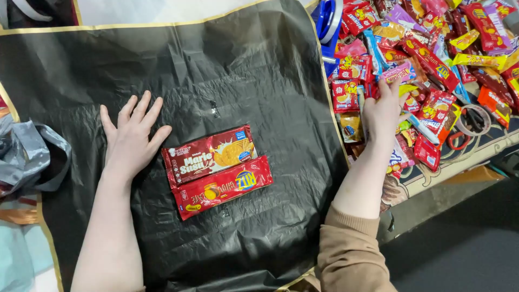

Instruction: The person is arranging and taping various snack packages onto a large sheet of black paper to create a display.

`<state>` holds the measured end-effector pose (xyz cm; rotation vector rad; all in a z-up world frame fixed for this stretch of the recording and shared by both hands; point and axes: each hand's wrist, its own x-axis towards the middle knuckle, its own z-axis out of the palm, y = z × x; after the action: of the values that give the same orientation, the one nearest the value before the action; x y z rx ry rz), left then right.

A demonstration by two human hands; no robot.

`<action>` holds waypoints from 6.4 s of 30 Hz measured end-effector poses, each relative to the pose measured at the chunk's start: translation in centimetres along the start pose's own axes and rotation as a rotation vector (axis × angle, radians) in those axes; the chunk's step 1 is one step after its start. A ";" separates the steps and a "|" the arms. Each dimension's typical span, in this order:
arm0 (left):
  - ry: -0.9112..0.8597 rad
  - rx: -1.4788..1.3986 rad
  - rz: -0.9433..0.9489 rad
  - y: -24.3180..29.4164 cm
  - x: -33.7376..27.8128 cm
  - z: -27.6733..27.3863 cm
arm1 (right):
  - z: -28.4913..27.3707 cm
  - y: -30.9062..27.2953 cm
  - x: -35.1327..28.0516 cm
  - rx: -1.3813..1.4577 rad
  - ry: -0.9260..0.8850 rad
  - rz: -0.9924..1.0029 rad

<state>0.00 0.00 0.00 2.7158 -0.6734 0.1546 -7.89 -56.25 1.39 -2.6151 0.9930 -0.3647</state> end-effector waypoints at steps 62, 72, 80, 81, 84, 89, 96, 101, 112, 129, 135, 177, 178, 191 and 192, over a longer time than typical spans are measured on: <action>-0.003 0.014 0.029 0.7 0.3 -0.9 | -3.2 12.5 9.1 -0.106 0.061 -0.078; -0.006 0.026 0.028 0.7 0.3 -1.0 | -5.3 11.3 9.1 1.004 0.259 0.248; -0.005 0.016 0.031 0.7 0.3 -1.0 | -12.8 -1.0 -0.3 1.461 0.082 0.484; 0.001 0.017 0.030 0.7 0.2 -1.0 | -13.4 -2.5 -1.2 1.496 0.081 0.433; -0.017 0.010 0.022 0.8 0.4 -1.2 | -8.8 5.6 2.0 1.212 0.153 0.235; 0.003 0.016 0.033 0.6 0.3 -0.9 | -10.6 -3.0 -2.1 1.529 -0.098 0.305; 0.014 0.035 0.040 0.5 0.3 -0.7 | -10.0 -6.2 -3.3 0.987 -0.152 0.367; 0.008 0.031 0.033 0.7 0.4 -0.9 | -10.5 -5.7 -3.0 0.584 -0.245 0.300; 0.022 0.045 0.028 0.7 0.5 -1.0 | -7.8 -0.8 -2.3 0.544 -0.178 0.103; -0.029 -0.134 -0.064 -0.3 0.5 0.1 | 0.3 -16.5 -11.0 0.950 -0.564 -0.500; 0.108 -0.432 -0.022 -0.5 0.3 -0.9 | 2.6 -20.2 -13.8 0.686 -0.832 -0.726; -0.322 -0.595 0.075 2.1 0.4 -2.6 | 0.3 -18.8 -11.1 0.429 -0.977 -0.797; -0.324 -0.596 0.078 2.0 0.4 -2.5 | 0.3 -18.9 -11.1 0.428 -0.976 -0.794; -0.388 -0.748 0.087 1.7 0.3 -4.8 | 0.7 -18.4 -10.6 0.451 -1.019 -0.822; -0.391 -0.749 0.092 1.7 0.3 -4.8 | 0.8 -18.4 -10.6 0.454 -1.019 -0.820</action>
<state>-0.63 0.10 5.07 1.9959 -0.7661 -0.5189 -4.37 -35.93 6.38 -2.1528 -0.4495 0.4954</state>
